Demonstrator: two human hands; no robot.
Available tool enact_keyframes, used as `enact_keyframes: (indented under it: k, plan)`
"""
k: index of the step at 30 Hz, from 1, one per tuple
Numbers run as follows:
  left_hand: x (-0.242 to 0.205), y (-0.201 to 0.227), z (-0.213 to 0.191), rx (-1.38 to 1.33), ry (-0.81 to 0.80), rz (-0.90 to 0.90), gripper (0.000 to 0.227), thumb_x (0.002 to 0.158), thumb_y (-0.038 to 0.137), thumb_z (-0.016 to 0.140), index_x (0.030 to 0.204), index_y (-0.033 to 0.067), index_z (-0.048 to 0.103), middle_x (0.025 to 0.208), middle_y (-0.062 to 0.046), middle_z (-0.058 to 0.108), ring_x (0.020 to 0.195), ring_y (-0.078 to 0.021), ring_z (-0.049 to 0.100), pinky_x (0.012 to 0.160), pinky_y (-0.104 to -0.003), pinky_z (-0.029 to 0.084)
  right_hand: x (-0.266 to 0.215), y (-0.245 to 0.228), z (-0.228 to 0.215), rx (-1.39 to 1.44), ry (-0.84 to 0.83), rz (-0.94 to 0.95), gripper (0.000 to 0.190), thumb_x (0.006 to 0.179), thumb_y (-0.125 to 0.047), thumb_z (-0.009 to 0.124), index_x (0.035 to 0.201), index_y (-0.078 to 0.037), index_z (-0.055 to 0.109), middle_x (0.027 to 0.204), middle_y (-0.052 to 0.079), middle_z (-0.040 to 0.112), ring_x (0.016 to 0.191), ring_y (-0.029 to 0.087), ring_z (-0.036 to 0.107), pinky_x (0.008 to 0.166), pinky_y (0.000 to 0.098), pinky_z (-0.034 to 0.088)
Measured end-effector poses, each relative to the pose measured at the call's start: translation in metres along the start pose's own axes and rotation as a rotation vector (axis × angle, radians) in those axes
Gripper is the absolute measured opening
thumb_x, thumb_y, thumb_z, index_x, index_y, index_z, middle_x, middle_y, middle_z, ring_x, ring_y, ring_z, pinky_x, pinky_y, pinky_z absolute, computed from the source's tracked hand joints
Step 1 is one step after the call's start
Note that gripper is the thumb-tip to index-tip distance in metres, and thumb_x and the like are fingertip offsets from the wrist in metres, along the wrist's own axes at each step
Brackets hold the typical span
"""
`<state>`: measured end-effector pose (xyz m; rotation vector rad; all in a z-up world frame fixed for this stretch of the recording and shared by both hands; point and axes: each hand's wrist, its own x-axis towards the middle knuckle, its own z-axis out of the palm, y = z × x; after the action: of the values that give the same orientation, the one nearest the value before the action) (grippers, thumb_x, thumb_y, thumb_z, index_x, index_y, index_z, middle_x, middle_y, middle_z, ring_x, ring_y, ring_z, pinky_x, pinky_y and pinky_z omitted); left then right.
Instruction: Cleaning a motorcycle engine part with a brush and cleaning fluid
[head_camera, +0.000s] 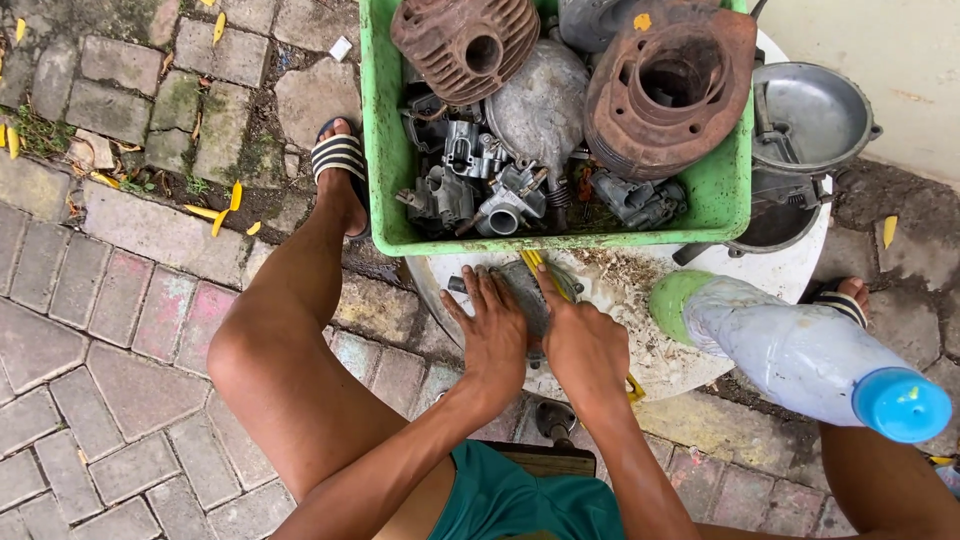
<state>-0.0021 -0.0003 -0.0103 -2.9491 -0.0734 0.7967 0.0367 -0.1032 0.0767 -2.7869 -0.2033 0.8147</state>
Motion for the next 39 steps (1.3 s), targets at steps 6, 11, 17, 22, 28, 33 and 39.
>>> enact_keyframes:
  k: [6, 11, 17, 22, 28, 33, 39]
  plan:
    - [-0.003, -0.038, -0.058, -0.161, -0.062, 0.047, 0.014, 0.083, -0.004, 0.076, 0.087, 0.0092, 0.076, 0.156, -0.026, 0.043, 0.155, -0.0507, 0.020, 0.123, -0.074, 0.002, -0.054, 0.022, -0.004, 0.041, -0.124, 0.098, 0.063, 0.103, -0.024, 0.044, 0.163, -0.032, 0.026, 0.072, 0.010, 0.064, 0.052, 0.024, 0.058, 0.047, 0.0400, 0.048]
    - [0.013, -0.049, -0.032, -0.207, -0.025, 0.003, 0.047, 0.071, -0.020, 0.069, 0.104, 0.0124, 0.072, 0.122, -0.014, 0.067, 0.138, -0.0354, 0.049, 0.127, -0.067, 0.018, -0.061, 0.013, 0.023, 0.022, -0.089, 0.056, 0.063, 0.103, -0.028, 0.046, 0.162, -0.022, 0.024, 0.058, 0.003, 0.061, 0.046, 0.017, 0.054, 0.042, 0.0348, 0.049]
    - [0.021, -0.057, -0.022, -0.363, 0.085, 0.020, 0.050, 0.072, -0.012, 0.077, 0.117, 0.0087, 0.070, 0.113, -0.014, 0.074, 0.123, -0.0370, 0.059, 0.118, -0.063, 0.036, -0.048, -0.012, 0.053, 0.084, 0.065, -0.018, 0.059, 0.102, -0.020, 0.050, 0.158, -0.010, 0.030, 0.061, 0.005, 0.063, 0.042, 0.015, 0.055, 0.036, 0.0312, 0.049]
    - [0.026, -0.056, -0.039, -0.571, -0.002, -0.075, 0.037, 0.089, -0.009, 0.073, 0.124, 0.0029, 0.069, 0.064, -0.002, 0.081, 0.080, -0.0257, 0.081, 0.124, -0.058, 0.028, -0.076, -0.007, 0.087, -0.105, -0.035, 0.031, 0.073, 0.102, -0.034, 0.047, 0.165, -0.018, 0.013, 0.062, 0.003, 0.060, 0.045, 0.022, 0.055, 0.039, 0.0414, 0.045]
    - [0.035, -0.059, -0.018, -0.518, 0.036, -0.037, 0.021, 0.085, 0.002, 0.079, 0.102, 0.0138, 0.078, 0.080, -0.009, 0.077, 0.076, -0.0259, 0.074, 0.071, -0.043, 0.062, -0.038, -0.024, 0.066, 0.021, 0.074, -0.019, 0.069, 0.101, -0.020, 0.051, 0.163, -0.011, 0.022, 0.061, 0.008, 0.064, 0.044, 0.023, 0.056, 0.039, 0.0405, 0.044]
    - [0.037, -0.061, -0.016, -0.602, -0.055, -0.099, 0.042, 0.085, -0.016, 0.072, 0.120, 0.0083, 0.073, 0.091, -0.008, 0.080, 0.081, -0.0163, 0.080, 0.064, -0.032, 0.068, -0.076, -0.020, 0.096, -0.091, 0.086, -0.028, 0.072, 0.100, -0.028, 0.054, 0.163, -0.014, 0.022, 0.058, 0.004, 0.060, 0.039, 0.019, 0.052, 0.034, 0.0370, 0.039]
    - [0.037, -0.059, -0.014, -0.530, -0.039, -0.126, 0.049, 0.088, -0.024, 0.061, 0.120, 0.0109, 0.074, 0.087, -0.013, 0.079, 0.062, -0.0193, 0.076, 0.054, -0.030, 0.069, -0.039, -0.036, 0.076, 0.093, 0.069, -0.047, 0.070, 0.101, -0.014, 0.051, 0.162, -0.005, 0.018, 0.064, 0.009, 0.064, 0.045, 0.023, 0.057, 0.038, 0.0396, 0.043]
